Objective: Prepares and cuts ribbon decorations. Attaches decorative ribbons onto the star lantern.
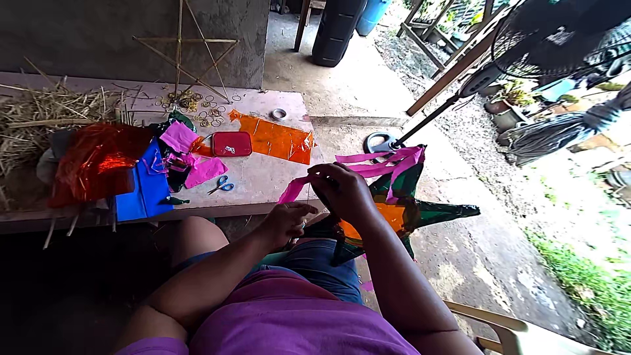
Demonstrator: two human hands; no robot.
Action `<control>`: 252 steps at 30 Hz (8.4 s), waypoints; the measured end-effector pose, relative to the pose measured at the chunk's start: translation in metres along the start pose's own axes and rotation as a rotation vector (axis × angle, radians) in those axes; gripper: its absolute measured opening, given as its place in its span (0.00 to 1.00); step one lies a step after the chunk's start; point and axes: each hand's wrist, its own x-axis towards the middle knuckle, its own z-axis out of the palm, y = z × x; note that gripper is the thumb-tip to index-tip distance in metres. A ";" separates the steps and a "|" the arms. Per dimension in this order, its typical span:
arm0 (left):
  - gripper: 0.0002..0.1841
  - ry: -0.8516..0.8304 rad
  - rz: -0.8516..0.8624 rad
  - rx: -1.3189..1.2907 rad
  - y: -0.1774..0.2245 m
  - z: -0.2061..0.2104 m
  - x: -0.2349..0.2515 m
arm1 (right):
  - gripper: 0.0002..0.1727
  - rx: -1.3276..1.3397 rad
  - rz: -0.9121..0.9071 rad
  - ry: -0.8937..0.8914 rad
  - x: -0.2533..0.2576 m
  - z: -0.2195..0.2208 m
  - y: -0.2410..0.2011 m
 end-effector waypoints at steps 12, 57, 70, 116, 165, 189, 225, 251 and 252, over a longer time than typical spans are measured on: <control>0.12 0.120 0.002 -0.167 0.012 0.009 0.051 | 0.14 0.092 -0.058 0.003 -0.006 0.000 0.006; 0.16 -0.253 0.560 1.085 0.126 -0.021 -0.001 | 0.14 0.075 -0.102 0.029 -0.017 0.007 -0.004; 0.03 -0.382 0.243 1.122 0.155 0.006 0.021 | 0.14 0.077 -0.095 0.055 -0.020 0.000 0.000; 0.08 0.093 1.096 1.486 0.046 -0.012 -0.021 | 0.15 0.123 -0.081 -0.261 0.015 0.005 0.010; 0.09 0.201 1.128 1.299 0.009 -0.013 0.000 | 0.14 0.151 -0.045 -0.233 0.014 0.000 0.015; 0.06 0.340 1.260 1.525 -0.020 -0.017 0.026 | 0.18 0.040 -0.189 0.022 0.006 0.017 0.019; 0.12 -0.642 0.049 0.613 0.083 -0.031 0.052 | 0.14 0.168 -0.392 0.083 -0.030 0.009 0.008; 0.08 -0.130 0.714 1.500 0.163 0.012 -0.001 | 0.20 0.120 -0.091 -0.025 0.011 0.013 0.011; 0.08 -0.126 0.746 1.529 0.161 0.011 -0.003 | 0.18 0.116 -0.104 -0.012 0.011 0.014 0.013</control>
